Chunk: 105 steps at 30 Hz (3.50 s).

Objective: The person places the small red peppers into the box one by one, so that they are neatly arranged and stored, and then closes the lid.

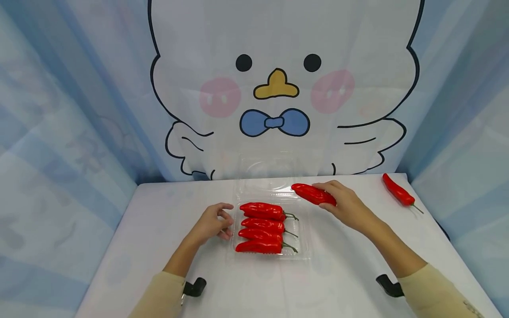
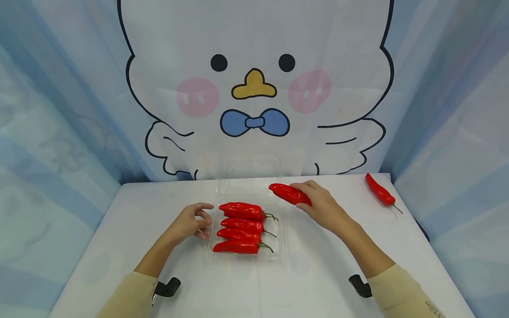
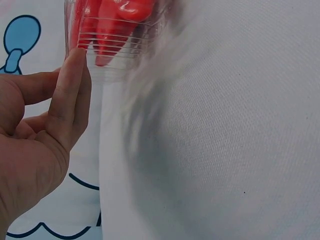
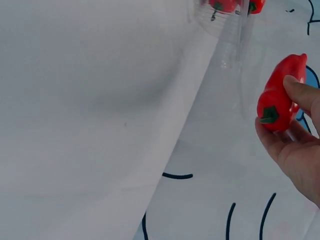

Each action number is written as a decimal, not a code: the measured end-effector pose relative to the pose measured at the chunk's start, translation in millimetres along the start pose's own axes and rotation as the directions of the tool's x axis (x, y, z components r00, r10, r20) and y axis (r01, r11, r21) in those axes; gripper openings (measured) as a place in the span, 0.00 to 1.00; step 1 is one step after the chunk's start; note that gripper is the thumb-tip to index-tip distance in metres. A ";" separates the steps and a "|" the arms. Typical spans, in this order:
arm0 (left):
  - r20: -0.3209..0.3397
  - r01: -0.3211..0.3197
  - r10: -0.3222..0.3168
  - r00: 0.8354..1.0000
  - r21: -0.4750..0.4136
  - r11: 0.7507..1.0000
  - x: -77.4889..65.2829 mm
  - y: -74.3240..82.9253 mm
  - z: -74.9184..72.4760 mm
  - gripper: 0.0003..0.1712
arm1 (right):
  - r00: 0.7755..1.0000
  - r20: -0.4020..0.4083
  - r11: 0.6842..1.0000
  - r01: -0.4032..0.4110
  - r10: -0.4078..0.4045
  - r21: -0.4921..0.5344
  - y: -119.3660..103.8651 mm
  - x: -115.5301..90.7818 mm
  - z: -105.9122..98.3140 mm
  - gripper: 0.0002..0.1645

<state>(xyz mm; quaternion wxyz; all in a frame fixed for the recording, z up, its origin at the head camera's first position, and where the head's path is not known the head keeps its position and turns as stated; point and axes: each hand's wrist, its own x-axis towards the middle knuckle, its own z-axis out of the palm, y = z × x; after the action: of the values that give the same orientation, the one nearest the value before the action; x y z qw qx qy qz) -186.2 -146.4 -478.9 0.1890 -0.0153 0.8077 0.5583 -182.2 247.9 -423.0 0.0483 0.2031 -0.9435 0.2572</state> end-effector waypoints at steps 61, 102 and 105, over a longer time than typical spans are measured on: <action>0.008 0.001 -0.001 1.000 -0.002 1.000 -1.1 4.6 -1.9 0.29 | 0.957 0.218 0.981 0.186 -0.193 0.052 -79.3 27.6 65.2 0.35; 0.012 -0.012 0.012 1.000 -0.011 1.000 0.4 1.7 -2.2 0.28 | 0.969 0.193 0.983 0.173 -0.157 -0.067 -91.3 23.4 84.6 0.32; 0.012 -0.017 0.017 1.000 -0.011 1.000 0.7 1.2 -2.4 0.28 | 0.971 0.186 0.983 0.166 -0.148 -0.084 -91.8 23.3 87.2 0.31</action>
<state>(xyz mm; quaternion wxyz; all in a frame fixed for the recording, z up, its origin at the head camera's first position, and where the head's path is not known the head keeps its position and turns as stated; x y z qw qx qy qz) -187.8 -148.1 -477.4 0.1892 -0.0061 0.8035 0.5644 -164.8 123.4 -451.0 -0.0065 0.2969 -0.9366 0.1862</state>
